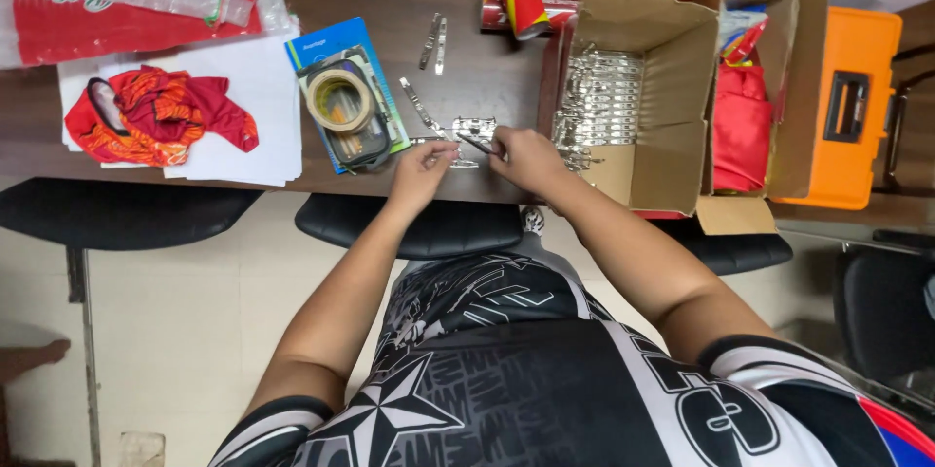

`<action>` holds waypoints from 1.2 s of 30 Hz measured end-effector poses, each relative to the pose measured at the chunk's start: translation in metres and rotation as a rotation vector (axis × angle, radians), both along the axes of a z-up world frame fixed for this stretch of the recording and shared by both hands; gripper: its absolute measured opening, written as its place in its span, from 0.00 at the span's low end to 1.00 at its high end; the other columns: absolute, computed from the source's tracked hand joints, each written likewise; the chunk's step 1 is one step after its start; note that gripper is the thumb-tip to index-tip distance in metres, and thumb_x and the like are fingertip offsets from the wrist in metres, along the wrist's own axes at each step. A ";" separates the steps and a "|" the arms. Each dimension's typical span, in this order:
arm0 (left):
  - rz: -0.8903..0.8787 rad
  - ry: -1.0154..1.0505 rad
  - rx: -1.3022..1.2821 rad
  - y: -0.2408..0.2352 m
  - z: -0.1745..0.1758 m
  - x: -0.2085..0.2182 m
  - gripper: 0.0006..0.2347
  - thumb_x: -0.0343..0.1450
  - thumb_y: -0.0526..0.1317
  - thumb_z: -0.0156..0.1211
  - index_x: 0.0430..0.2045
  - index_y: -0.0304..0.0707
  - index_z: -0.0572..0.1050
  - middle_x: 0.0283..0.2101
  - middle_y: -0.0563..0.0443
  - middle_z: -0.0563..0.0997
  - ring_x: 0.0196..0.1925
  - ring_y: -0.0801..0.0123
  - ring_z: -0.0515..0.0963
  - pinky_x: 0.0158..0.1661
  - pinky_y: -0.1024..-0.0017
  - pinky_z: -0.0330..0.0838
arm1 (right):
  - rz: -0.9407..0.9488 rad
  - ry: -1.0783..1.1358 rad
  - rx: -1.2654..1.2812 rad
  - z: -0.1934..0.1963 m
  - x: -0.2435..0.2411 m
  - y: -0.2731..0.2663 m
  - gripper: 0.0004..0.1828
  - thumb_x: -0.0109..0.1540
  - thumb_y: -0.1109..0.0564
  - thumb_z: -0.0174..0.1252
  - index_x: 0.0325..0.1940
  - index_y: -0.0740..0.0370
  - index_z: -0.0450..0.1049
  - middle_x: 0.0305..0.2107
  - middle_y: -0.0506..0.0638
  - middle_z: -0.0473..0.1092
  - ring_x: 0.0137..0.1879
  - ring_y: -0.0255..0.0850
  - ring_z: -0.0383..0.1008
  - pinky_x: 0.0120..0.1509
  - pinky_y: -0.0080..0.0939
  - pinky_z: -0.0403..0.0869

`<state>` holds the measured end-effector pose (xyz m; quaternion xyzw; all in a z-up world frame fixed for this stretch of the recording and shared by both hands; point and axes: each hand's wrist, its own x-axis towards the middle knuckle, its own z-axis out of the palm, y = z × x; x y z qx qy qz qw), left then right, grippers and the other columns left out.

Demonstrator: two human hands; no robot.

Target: The person opens an orange toolbox and then sorts numerous small metal hooks from a cardboard box onto a table. They pick up the hooks one by one, arrange them, and finally place a bundle of them into a red cloth pouch.

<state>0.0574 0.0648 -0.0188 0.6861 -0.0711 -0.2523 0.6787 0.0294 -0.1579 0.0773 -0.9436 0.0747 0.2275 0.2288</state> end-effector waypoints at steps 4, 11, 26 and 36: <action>-0.055 0.023 -0.069 -0.036 0.014 0.014 0.12 0.76 0.42 0.59 0.35 0.27 0.82 0.34 0.50 0.85 0.35 0.75 0.81 0.40 0.78 0.75 | 0.165 -0.506 0.211 0.025 -0.023 -0.032 0.09 0.58 0.55 0.65 0.37 0.60 0.74 0.32 0.53 0.76 0.40 0.53 0.78 0.43 0.53 0.75; -0.133 -0.012 -0.133 -0.095 0.035 0.006 0.17 0.77 0.47 0.57 0.31 0.27 0.81 0.31 0.49 0.84 0.34 0.74 0.82 0.39 0.75 0.76 | 0.357 -0.935 -0.059 0.045 -0.056 -0.077 0.09 0.53 0.56 0.65 0.34 0.56 0.73 0.28 0.46 0.70 0.39 0.45 0.73 0.42 0.48 0.71; -0.196 -0.062 -0.114 -0.127 0.053 -0.010 0.09 0.76 0.37 0.59 0.36 0.28 0.81 0.34 0.50 0.84 0.37 0.75 0.82 0.42 0.76 0.76 | 0.160 -1.059 0.033 0.078 -0.075 -0.104 0.15 0.57 0.55 0.71 0.45 0.61 0.78 0.39 0.49 0.74 0.44 0.46 0.75 0.43 0.46 0.73; -0.257 -0.119 0.073 -0.133 0.054 -0.026 0.10 0.76 0.40 0.61 0.44 0.34 0.84 0.37 0.53 0.86 0.36 0.79 0.78 0.39 0.79 0.72 | 0.277 -0.920 0.144 0.061 -0.070 -0.125 0.16 0.57 0.62 0.68 0.48 0.59 0.80 0.41 0.49 0.76 0.47 0.48 0.76 0.51 0.48 0.75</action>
